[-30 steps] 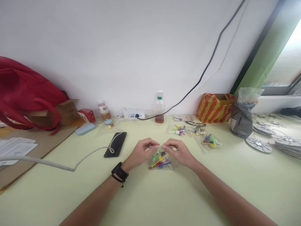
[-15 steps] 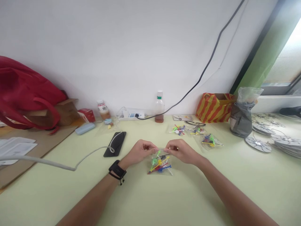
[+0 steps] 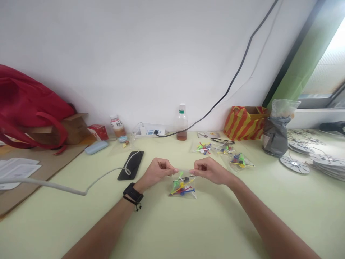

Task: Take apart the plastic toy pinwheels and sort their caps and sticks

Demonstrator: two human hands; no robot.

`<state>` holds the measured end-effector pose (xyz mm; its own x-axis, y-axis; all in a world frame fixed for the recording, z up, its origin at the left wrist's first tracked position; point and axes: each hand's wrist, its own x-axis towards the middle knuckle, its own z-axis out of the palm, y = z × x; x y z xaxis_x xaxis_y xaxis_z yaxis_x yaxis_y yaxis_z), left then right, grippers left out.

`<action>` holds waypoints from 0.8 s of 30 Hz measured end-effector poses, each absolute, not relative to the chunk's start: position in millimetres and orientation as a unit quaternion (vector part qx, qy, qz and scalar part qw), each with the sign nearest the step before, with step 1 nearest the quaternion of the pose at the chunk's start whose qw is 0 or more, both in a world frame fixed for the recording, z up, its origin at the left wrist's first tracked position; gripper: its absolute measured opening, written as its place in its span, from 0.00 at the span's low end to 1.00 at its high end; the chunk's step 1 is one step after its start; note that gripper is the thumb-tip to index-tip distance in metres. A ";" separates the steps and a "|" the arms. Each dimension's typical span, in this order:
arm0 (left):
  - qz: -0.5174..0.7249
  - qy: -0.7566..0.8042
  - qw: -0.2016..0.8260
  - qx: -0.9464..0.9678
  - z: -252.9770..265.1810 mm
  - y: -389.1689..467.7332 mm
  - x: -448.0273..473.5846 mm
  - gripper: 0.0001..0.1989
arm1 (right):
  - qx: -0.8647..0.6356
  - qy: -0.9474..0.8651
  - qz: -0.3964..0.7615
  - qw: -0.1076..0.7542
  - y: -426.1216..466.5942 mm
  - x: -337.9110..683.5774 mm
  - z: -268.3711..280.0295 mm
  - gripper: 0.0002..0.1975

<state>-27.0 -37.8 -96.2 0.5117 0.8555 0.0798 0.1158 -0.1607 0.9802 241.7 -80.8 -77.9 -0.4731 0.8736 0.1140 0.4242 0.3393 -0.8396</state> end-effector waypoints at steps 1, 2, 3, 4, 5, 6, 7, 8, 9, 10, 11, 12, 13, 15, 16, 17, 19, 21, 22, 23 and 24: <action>0.343 0.357 0.533 0.686 -95.6 -37.7 -26.9 0.15 | -0.421 -0.763 0.393 0.293 -80.3 242.1 -77.7 0.24; 0.346 0.355 0.522 0.694 -94.7 -37.9 -26.4 0.15 | -0.417 -0.762 0.397 0.296 -79.8 241.8 -77.7 0.24; 0.356 0.347 0.512 0.701 -93.6 -38.5 -25.4 0.14 | -0.414 -0.762 0.399 0.298 -79.7 240.9 -77.9 0.24; 0.369 0.336 0.503 0.706 -92.5 -39.6 -23.9 0.13 | -0.412 -0.762 0.400 0.300 -79.8 239.2 -78.5 0.24; 0.380 0.324 0.497 0.709 -91.6 -41.4 -21.9 0.12 | -0.412 -0.762 0.398 0.302 -80.1 236.8 -79.3 0.24; 0.386 0.314 0.495 0.713 -91.1 -43.5 -19.4 0.12 | -0.413 -0.763 0.394 0.305 -80.6 234.0 -80.5 0.24; 0.384 0.307 0.494 0.717 -91.0 -45.9 -16.9 0.12 | -0.413 -0.764 0.389 0.308 -81.3 231.1 -81.9 0.24; 0.373 0.305 0.491 0.726 -91.4 -48.1 -14.6 0.13 | -0.413 -0.767 0.382 0.309 -81.8 228.5 -83.4 0.24; 0.361 0.305 0.485 0.736 -92.1 -49.9 -12.9 0.13 | -0.413 -0.770 0.376 0.309 -82.2 226.5 -85.1 0.24; 0.351 0.307 0.477 0.745 -93.1 -50.9 -12.1 0.13 | -0.413 -0.774 0.368 0.309 -82.3 225.3 -86.6 0.24; 0.344 0.311 0.470 0.751 -94.0 -50.9 -12.3 0.13 | -0.415 -0.776 0.360 0.309 -82.0 225.2 -87.9 0.24; 0.338 0.316 0.466 0.754 -94.8 -49.9 -13.5 0.14 | -0.418 -0.778 0.352 0.310 -81.3 226.1 -88.9 0.24; 0.331 0.323 0.464 0.755 -95.4 -47.9 -15.5 0.14 | -0.421 -0.779 0.345 0.312 -80.3 227.8 -89.6 0.23; 0.316 0.338 0.469 0.752 -95.4 -42.3 -21.0 0.14 | -0.427 -0.778 0.335 0.318 -77.8 232.7 -90.0 0.23; 0.311 0.343 0.471 0.751 -95.0 -39.5 -23.6 0.14 | -0.428 -0.777 0.332 0.320 -76.5 235.1 -89.9 0.23; 0.306 0.347 0.473 0.750 -94.5 -37.2 -25.8 0.14 | -0.429 -0.776 0.332 0.323 -75.5 237.0 -89.6 0.22; 0.299 0.346 0.475 0.752 -93.1 -35.4 -28.1 0.14 | -0.428 -0.774 0.331 0.328 -74.4 238.8 -89.1 0.21; 0.294 0.342 0.467 0.761 -92.4 -37.9 -27.1 0.15 | -0.427 -0.773 0.328 0.337 -74.6 237.7 -88.7 0.21; 0.293 0.340 0.463 0.764 -92.7 -40.3 -25.3 0.17 | -0.424 -0.772 0.327 0.343 -75.1 236.2 -88.7 0.21; 0.296 0.339 0.462 0.764 -93.4 -43.2 -23.0 0.19 | -0.420 -0.771 0.328 0.347 -75.9 234.3 -88.9 0.21; 0.300 0.339 0.463 0.762 -94.7 -46.1 -20.3 0.21 | -0.415 -0.772 0.330 0.351 -77.0 232.1 -89.1 0.21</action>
<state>-20.3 -46.1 -94.7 0.5896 0.7948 0.1435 0.2388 -0.3412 0.9091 232.1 -77.0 -89.1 -0.4091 0.8723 0.2678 0.4084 0.4375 -0.8011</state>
